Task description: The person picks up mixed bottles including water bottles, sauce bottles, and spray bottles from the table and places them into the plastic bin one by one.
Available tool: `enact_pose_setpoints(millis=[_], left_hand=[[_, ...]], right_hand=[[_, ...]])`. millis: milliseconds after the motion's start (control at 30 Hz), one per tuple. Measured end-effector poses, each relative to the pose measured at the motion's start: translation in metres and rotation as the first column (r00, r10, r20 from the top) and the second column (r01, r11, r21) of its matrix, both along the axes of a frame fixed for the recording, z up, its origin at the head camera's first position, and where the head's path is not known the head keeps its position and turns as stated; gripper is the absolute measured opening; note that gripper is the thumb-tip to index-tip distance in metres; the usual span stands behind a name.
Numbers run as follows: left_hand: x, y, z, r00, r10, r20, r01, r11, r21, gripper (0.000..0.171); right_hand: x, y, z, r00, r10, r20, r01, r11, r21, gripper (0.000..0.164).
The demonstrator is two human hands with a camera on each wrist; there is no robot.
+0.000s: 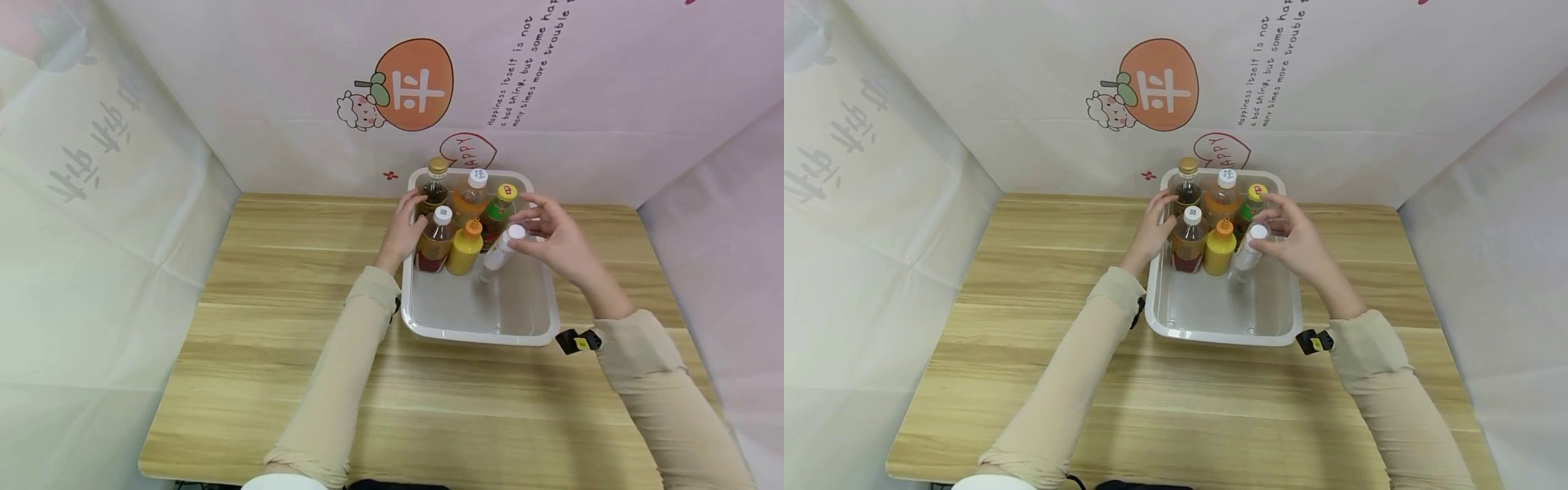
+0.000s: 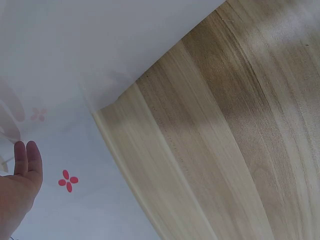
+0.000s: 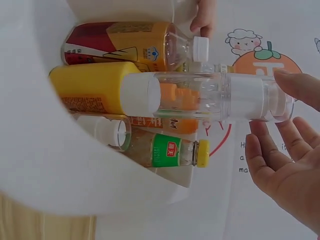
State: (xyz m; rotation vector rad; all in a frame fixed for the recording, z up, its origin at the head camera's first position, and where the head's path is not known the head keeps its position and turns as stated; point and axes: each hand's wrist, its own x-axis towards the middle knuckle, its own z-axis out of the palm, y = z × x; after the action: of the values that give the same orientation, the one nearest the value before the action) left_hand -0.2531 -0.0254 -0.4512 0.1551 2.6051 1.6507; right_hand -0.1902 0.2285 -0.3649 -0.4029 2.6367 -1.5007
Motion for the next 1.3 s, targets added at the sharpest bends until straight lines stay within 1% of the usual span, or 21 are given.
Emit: enact_pose_setpoints(millis=[233,433,533,667,900,1033,1167,1300], left_hand=[[0.000,0.000,0.000,1.000,-0.002,-0.002,0.002,1.000,0.009,0.045],[0.001,0.000,0.001,1.000,-0.001,-0.002,0.001,1.000,0.009,0.045],[0.001,0.000,0.000,1.000,-0.001,-0.001,0.001,1.000,0.009,0.045],[0.000,0.001,0.000,1.000,-0.001,-0.002,0.001,1.000,0.016,0.045],[0.001,0.001,0.000,1.000,-0.001,-0.005,0.001,1.000,0.017,0.045],[0.001,0.001,0.001,1.000,-0.001,-0.006,0.001,1.000,0.007,0.045],[0.001,0.001,0.001,1.000,0.000,-0.004,0.000,1.000,0.005,0.044],[0.001,0.001,0.000,1.000,0.002,0.003,-0.002,1.000,0.011,0.044]], right_hand=[[-0.003,0.000,-0.007,0.999,0.045,0.025,-0.046,0.996,0.072,0.074],[-0.003,-0.004,-0.009,0.996,0.060,0.065,-0.069,0.987,0.147,0.072],[-0.003,-0.005,-0.012,0.992,0.083,0.090,-0.098,0.979,0.177,0.071],[-0.005,-0.005,-0.019,0.986,0.122,0.117,-0.145,0.968,0.205,0.070],[-0.009,-0.004,-0.030,0.979,0.150,0.138,-0.179,0.957,0.230,0.071],[-0.010,-0.004,-0.035,0.978,0.157,0.135,-0.186,0.952,0.241,0.069],[-0.010,-0.004,-0.039,0.980,0.164,0.113,-0.188,0.947,0.259,0.069],[-0.011,-0.005,-0.042,0.981,0.164,0.105,-0.189,0.935,0.299,0.068]])
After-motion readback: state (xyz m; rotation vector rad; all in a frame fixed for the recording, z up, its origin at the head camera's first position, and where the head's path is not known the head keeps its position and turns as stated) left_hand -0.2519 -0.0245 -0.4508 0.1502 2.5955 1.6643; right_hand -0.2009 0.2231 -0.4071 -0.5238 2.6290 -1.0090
